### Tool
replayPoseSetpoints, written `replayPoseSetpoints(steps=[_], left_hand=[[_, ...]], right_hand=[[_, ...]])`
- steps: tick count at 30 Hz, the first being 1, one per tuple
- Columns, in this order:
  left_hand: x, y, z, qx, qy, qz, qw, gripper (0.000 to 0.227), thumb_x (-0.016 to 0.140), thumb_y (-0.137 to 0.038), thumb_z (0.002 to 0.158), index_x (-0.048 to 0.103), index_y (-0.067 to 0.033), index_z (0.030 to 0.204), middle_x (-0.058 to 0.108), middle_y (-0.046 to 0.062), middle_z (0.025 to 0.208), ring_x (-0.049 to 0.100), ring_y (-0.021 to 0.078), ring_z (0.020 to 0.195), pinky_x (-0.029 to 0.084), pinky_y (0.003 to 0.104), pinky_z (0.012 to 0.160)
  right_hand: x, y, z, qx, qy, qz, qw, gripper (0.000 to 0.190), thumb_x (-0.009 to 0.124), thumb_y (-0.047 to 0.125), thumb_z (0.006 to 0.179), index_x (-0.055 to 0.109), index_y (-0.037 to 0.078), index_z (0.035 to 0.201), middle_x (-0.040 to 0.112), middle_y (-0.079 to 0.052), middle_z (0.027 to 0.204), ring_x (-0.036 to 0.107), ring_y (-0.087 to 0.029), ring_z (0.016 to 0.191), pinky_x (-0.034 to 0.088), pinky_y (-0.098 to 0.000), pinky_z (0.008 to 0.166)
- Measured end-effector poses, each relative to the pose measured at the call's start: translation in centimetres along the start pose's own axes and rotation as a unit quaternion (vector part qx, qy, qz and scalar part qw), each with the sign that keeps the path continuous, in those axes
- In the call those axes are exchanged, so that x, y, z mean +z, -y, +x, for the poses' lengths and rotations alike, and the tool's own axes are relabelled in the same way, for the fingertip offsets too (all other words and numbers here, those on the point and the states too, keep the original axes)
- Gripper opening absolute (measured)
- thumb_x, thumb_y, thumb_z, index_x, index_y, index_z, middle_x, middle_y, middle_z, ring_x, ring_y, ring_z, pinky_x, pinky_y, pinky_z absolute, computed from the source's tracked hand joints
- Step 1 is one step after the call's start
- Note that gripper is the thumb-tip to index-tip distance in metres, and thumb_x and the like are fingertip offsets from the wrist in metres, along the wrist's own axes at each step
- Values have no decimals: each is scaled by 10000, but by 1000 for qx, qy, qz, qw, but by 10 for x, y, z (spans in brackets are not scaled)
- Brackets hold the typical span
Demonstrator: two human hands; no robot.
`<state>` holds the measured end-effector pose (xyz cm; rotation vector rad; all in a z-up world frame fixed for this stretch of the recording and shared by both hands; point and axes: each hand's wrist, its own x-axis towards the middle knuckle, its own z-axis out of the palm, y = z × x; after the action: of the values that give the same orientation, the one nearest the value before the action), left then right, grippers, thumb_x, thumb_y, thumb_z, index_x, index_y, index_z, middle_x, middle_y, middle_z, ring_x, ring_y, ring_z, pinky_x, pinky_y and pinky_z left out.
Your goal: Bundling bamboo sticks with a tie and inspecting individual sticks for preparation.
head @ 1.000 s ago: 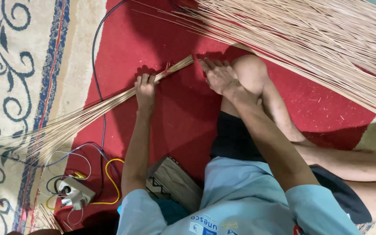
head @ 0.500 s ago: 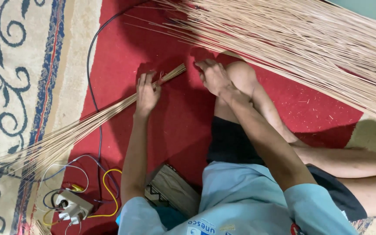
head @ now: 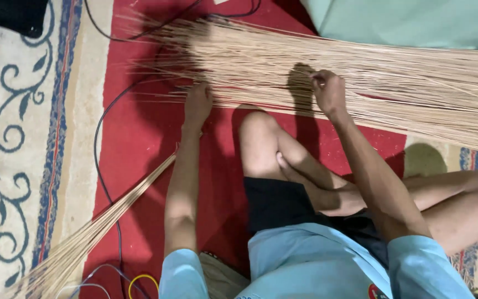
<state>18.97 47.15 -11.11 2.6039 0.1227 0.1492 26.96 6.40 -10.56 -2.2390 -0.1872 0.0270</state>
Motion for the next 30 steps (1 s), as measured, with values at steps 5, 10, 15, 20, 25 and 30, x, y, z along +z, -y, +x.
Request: replayPoseSetpoints(steps=[5, 10, 15, 20, 25, 30], left_hand=[[100, -78, 45, 22, 67, -75, 995, 143, 640, -133, 921, 733, -145, 1028, 742, 148, 945, 710, 376, 1004, 571, 480, 869], [181, -176, 29, -35, 214, -88, 972, 344, 651, -262, 949, 655, -248, 1293, 760, 172, 1093, 704, 364, 1129, 575, 506, 912], [156, -263, -41, 5, 196, -137, 971, 476, 540, -149, 1016, 468, -136, 1486, 642, 353, 1281, 637, 498, 1197, 529, 602, 982], [200, -219, -33, 128, 116, -123, 977, 490, 672, -80, 932, 550, -113, 1406, 597, 198, 1328, 604, 407, 1235, 527, 517, 1033], [192, -228, -40, 176, 100, -91, 975, 529, 788, -106, 829, 640, -112, 1336, 502, 93, 1463, 520, 351, 1341, 463, 473, 1135], [195, -223, -39, 224, 7, 35, 974, 404, 833, -132, 808, 674, -166, 1177, 517, -11, 1204, 489, 222, 1227, 375, 423, 1134]], right_hand=[[-90, -106, -37, 83, -10, -84, 993, 174, 725, 177, 982, 786, 180, 1146, 751, -101, 951, 723, -340, 945, 586, -498, 809], [-144, -186, -116, 117, 35, -241, 963, 337, 705, 297, 992, 738, 144, 1291, 772, -196, 982, 740, -393, 975, 605, -526, 847], [-149, -174, -145, 66, -74, -220, 971, 190, 697, 147, 1019, 732, 52, 1181, 690, -229, 1049, 688, -452, 1039, 573, -514, 907], [-127, -193, -150, 134, -41, -204, 969, 243, 695, 212, 997, 705, 112, 1219, 705, -194, 1048, 704, -431, 1041, 580, -540, 922], [-127, -166, -150, 153, -84, -194, 965, 153, 700, 241, 1021, 728, 140, 1133, 716, -141, 1019, 720, -399, 1004, 591, -515, 877], [-125, -201, -141, 124, -165, -151, 967, 141, 711, 203, 1035, 740, 180, 1171, 733, -116, 1079, 699, -360, 1070, 566, -513, 888]])
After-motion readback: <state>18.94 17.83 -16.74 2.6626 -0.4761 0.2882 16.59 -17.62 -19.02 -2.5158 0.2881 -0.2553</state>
